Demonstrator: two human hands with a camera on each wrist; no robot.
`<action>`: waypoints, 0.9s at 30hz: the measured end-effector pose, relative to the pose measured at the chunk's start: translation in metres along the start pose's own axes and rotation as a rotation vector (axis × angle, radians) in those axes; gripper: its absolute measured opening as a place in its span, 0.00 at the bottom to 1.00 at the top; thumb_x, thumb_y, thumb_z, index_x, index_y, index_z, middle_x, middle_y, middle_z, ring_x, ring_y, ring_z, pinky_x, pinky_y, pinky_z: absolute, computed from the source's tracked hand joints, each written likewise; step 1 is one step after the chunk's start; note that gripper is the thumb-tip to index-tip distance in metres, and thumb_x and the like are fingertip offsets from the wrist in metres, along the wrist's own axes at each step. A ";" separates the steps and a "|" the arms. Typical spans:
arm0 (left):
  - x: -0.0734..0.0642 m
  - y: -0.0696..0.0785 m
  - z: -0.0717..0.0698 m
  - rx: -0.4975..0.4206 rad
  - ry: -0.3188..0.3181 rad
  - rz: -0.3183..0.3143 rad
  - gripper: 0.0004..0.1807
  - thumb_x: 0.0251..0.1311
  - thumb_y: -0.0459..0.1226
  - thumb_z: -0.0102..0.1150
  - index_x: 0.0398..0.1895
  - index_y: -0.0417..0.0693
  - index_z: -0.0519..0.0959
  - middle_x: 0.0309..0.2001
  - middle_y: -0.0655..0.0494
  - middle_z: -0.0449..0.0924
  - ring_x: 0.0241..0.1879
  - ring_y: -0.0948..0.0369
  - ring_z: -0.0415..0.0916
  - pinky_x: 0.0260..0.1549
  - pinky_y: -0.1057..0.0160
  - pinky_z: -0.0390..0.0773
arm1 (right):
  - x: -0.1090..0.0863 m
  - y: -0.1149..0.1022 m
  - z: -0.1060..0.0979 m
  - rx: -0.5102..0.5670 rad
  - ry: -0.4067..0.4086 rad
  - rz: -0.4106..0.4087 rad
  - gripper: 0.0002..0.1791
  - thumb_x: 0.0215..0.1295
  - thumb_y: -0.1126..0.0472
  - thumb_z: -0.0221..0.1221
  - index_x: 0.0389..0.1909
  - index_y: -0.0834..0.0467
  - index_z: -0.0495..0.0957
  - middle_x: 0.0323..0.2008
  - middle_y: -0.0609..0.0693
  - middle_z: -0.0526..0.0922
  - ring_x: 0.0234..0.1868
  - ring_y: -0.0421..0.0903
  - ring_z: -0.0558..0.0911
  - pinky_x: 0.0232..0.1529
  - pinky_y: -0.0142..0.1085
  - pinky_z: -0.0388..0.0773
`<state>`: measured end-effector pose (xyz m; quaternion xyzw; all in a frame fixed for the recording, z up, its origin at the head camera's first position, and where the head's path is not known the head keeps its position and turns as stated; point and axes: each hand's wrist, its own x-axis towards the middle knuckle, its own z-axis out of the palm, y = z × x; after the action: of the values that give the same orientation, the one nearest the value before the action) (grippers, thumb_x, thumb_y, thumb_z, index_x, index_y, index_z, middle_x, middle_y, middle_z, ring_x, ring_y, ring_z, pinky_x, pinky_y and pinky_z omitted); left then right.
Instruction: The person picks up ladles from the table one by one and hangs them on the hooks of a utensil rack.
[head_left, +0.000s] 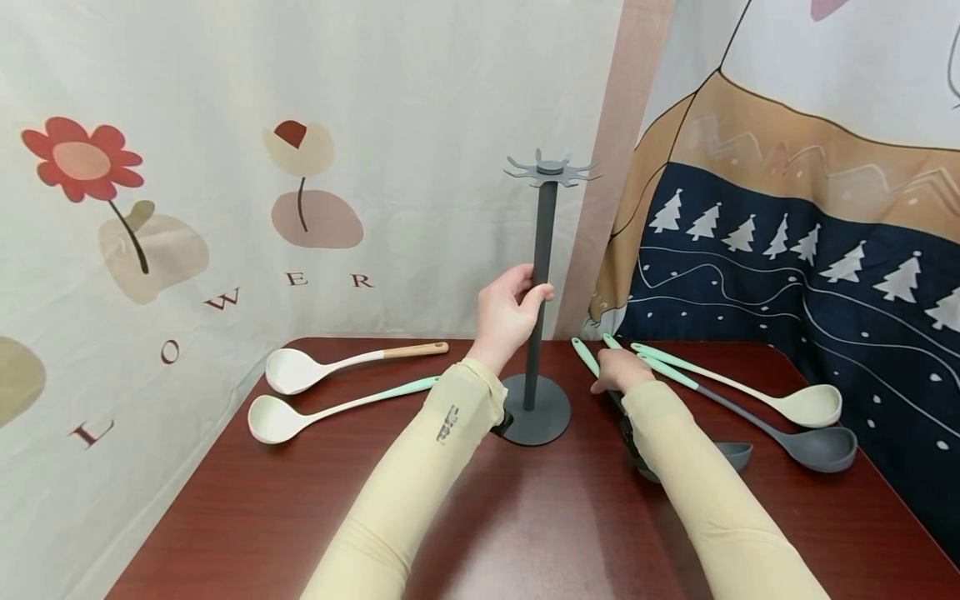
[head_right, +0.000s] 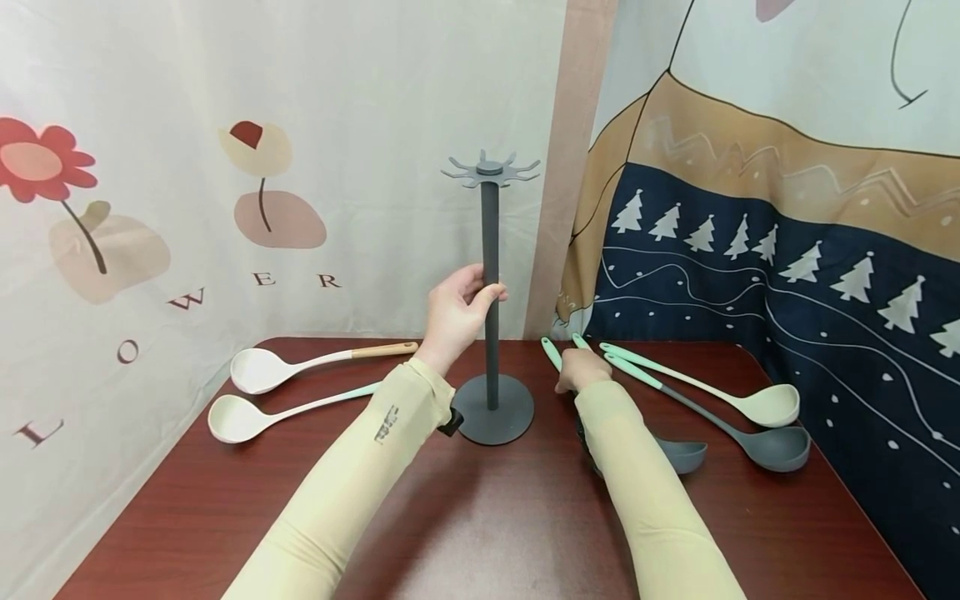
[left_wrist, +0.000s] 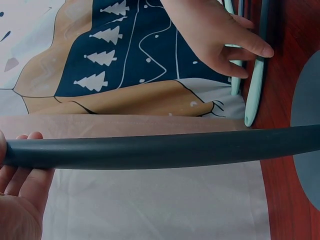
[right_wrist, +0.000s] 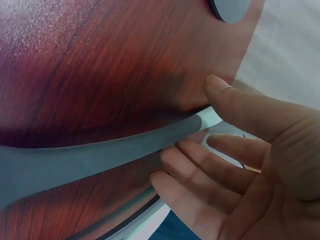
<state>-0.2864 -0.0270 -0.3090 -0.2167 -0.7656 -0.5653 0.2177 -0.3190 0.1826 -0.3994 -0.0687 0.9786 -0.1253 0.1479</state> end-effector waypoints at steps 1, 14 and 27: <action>0.000 0.000 0.000 0.000 0.000 0.001 0.08 0.66 0.35 0.62 0.46 0.43 0.82 0.36 0.56 0.87 0.35 0.66 0.83 0.36 0.64 0.79 | 0.000 0.000 0.000 -0.005 -0.004 0.003 0.18 0.58 0.59 0.68 0.43 0.66 0.77 0.36 0.57 0.78 0.36 0.53 0.76 0.38 0.47 0.75; 0.000 0.000 0.000 0.006 0.002 0.004 0.09 0.66 0.35 0.63 0.46 0.43 0.82 0.36 0.56 0.87 0.35 0.65 0.84 0.36 0.64 0.80 | 0.001 0.000 0.004 -0.030 -0.022 0.085 0.12 0.59 0.62 0.67 0.38 0.66 0.80 0.33 0.56 0.79 0.33 0.53 0.76 0.34 0.45 0.76; -0.001 0.000 0.000 0.008 -0.005 -0.005 0.09 0.66 0.35 0.62 0.47 0.43 0.82 0.37 0.54 0.87 0.36 0.65 0.84 0.36 0.65 0.80 | 0.008 0.003 0.010 -0.009 -0.002 0.151 0.05 0.59 0.67 0.66 0.33 0.64 0.80 0.35 0.58 0.79 0.34 0.53 0.78 0.33 0.47 0.78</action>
<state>-0.2856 -0.0274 -0.3091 -0.2156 -0.7690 -0.5620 0.2152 -0.3236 0.1815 -0.4118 0.0043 0.9815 -0.1091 0.1574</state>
